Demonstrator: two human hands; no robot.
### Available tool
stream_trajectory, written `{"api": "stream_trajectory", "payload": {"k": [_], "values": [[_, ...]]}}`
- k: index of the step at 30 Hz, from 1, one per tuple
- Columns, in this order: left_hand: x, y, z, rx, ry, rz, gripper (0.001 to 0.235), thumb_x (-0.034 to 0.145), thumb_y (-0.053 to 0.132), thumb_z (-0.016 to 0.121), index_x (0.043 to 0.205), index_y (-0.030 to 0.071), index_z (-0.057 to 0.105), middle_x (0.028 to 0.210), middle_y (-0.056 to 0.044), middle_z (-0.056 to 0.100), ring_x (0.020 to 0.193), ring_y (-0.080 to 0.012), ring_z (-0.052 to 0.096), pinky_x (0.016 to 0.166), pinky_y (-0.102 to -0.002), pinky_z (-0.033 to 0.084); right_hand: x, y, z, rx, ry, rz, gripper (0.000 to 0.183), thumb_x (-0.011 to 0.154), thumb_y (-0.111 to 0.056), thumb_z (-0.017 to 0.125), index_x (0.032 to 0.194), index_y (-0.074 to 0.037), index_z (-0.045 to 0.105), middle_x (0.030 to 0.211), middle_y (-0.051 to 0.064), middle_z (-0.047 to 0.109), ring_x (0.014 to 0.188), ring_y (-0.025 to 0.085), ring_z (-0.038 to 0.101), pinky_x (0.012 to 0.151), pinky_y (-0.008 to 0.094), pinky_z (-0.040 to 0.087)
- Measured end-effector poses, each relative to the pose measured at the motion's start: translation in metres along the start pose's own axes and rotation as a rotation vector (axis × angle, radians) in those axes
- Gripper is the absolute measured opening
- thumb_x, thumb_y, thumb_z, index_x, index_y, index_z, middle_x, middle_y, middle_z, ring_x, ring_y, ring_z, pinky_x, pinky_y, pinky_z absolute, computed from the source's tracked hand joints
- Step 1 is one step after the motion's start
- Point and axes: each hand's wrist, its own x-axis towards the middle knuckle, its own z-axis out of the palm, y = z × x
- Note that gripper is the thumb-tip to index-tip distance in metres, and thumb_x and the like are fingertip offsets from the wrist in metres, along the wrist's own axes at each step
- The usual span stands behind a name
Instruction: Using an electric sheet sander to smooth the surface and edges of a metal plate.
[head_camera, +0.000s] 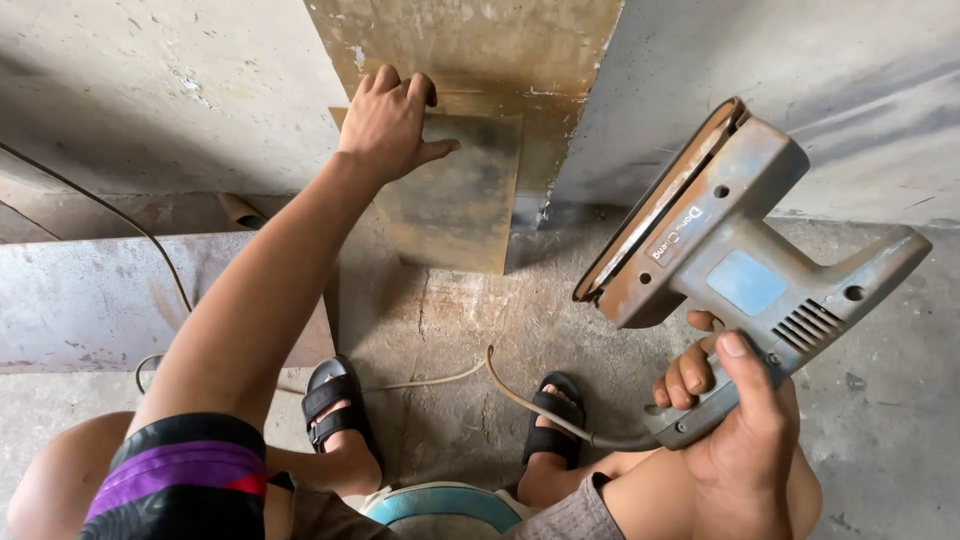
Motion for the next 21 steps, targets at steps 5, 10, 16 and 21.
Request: {"api": "stream_trajectory", "payload": {"k": [5, 10, 16, 21], "values": [[-0.023, 0.015, -0.041, -0.213, -0.51, 0.078, 0.052, 0.098, 0.058, 0.064, 0.111, 0.01, 0.077, 0.097, -0.012, 0.075, 0.082, -0.031, 0.073, 0.075, -0.046, 0.062, -0.006, 0.003, 0.012, -0.013, 0.002, -0.05, 0.037, 0.09, -0.029, 0.061, 0.11, 0.001, 0.065, 0.057, 0.005, 0.043, 0.046, 0.017, 0.043, 0.049, 0.031, 0.039], [-0.044, 0.01, -0.042, -0.234, -0.593, 0.007, 0.05, 0.106, 0.053, 0.056, 0.106, 0.006, 0.074, 0.092, -0.013, 0.075, 0.078, -0.0282, 0.072, 0.073, -0.042, 0.061, -0.01, 0.005, 0.025, -0.096, 0.032, -0.135, 0.039, 0.088, -0.032, 0.064, 0.107, 0.001, 0.067, 0.057, 0.007, 0.044, 0.046, 0.02, 0.044, 0.047, 0.033, 0.042], [-0.104, -0.039, -0.041, -0.391, -0.294, -0.41, 0.059, 0.108, 0.049, 0.061, 0.082, -0.003, 0.065, 0.084, -0.028, 0.067, 0.082, -0.0469, 0.064, 0.067, -0.055, 0.049, -0.012, 0.016, 0.015, -0.172, -0.044, -0.113, 0.039, 0.091, -0.036, 0.065, 0.107, -0.001, 0.065, 0.06, 0.007, 0.043, 0.046, 0.019, 0.044, 0.047, 0.034, 0.043], [-0.204, -0.032, 0.003, -0.624, -0.209, -0.755, 0.06, 0.104, 0.05, 0.051, 0.086, -0.004, 0.07, 0.089, -0.027, 0.072, 0.087, -0.0472, 0.068, 0.072, -0.053, 0.047, -0.006, 0.046, 0.0, -0.108, -0.275, 0.14, 0.037, 0.094, -0.037, 0.065, 0.104, -0.002, 0.065, 0.059, 0.002, 0.05, 0.046, 0.014, 0.047, 0.044, 0.03, 0.04]]}}
